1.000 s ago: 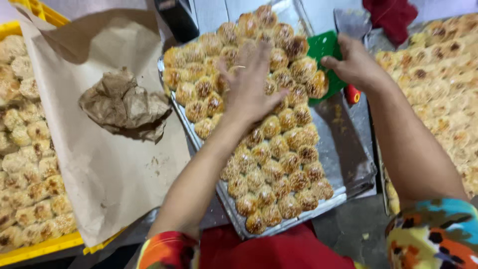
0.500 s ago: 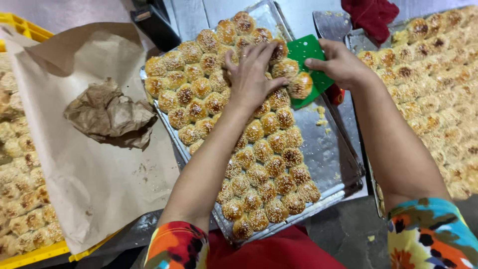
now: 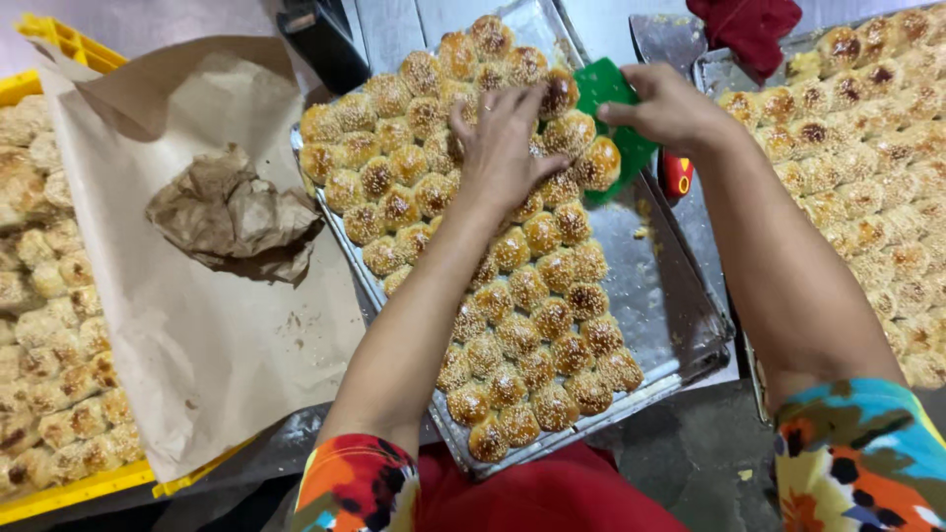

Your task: The person sorts pastries from a large yellow bin onto metal trays using a green plastic scraper and their hands.

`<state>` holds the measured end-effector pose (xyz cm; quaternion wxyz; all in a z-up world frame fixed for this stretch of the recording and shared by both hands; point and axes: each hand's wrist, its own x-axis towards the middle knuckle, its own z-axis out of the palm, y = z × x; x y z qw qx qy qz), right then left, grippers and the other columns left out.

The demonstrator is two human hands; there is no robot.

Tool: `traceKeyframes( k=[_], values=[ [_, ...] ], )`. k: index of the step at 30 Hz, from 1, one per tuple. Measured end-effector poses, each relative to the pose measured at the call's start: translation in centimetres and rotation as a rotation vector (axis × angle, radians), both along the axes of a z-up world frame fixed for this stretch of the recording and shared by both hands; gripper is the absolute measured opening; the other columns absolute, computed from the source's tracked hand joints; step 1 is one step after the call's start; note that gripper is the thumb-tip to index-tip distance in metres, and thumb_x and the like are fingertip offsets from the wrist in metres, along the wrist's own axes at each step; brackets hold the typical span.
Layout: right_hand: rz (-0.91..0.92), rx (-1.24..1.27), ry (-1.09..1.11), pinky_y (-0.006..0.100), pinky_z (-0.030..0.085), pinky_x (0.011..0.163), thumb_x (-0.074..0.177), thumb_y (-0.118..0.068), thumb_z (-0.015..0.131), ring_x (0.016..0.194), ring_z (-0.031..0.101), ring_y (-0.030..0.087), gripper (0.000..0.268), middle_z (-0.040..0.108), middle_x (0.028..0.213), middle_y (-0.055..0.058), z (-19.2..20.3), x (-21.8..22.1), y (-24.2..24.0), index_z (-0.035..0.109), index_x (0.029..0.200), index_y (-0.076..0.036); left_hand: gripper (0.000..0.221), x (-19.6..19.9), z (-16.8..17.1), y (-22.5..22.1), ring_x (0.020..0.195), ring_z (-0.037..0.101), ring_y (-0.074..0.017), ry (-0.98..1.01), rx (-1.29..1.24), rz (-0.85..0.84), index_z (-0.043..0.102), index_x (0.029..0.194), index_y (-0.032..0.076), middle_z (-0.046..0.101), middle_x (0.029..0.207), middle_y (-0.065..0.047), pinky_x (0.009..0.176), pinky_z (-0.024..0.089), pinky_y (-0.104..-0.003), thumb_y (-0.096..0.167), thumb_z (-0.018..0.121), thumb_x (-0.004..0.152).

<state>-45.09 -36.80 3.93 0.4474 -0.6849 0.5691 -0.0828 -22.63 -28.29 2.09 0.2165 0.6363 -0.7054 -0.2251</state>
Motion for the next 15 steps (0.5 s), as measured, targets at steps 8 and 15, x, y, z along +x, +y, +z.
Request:
traceKeyframes(
  k=[8, 15],
  values=[
    [-0.133, -0.004, -0.113, 0.032, 0.056, 0.07, 0.101, -0.01, 0.07, 0.083, 0.066, 0.012, 0.021, 0.07, 0.096, 0.004, -1.4, 0.7, -0.5, 0.065, 0.12, -0.002, 0.104, -0.2, -1.2, -2.6, 0.14, 0.044, -0.024, 0.031, 0.012, 0.039, 0.049, 0.147, 0.019, 0.053, 0.148, -0.005, 0.122, 0.01, -0.067, 0.054, 0.092, 0.059],
    [-0.011, 0.159, -0.44, 0.033, 0.058, 0.074, 0.101, -0.006, 0.068, 0.086, 0.067, 0.012, 0.021, 0.071, 0.1, 0.004, -1.9, -1.0, -2.2, 0.065, 0.121, -0.001, 0.112, 0.7, -0.4, -1.5, 0.138, 0.041, -0.028, 0.03, -0.015, 0.061, 0.047, 0.147, 0.015, 0.05, 0.147, -0.013, 0.117, 0.01, -0.068, 0.057, 0.093, 0.054]
  ],
)
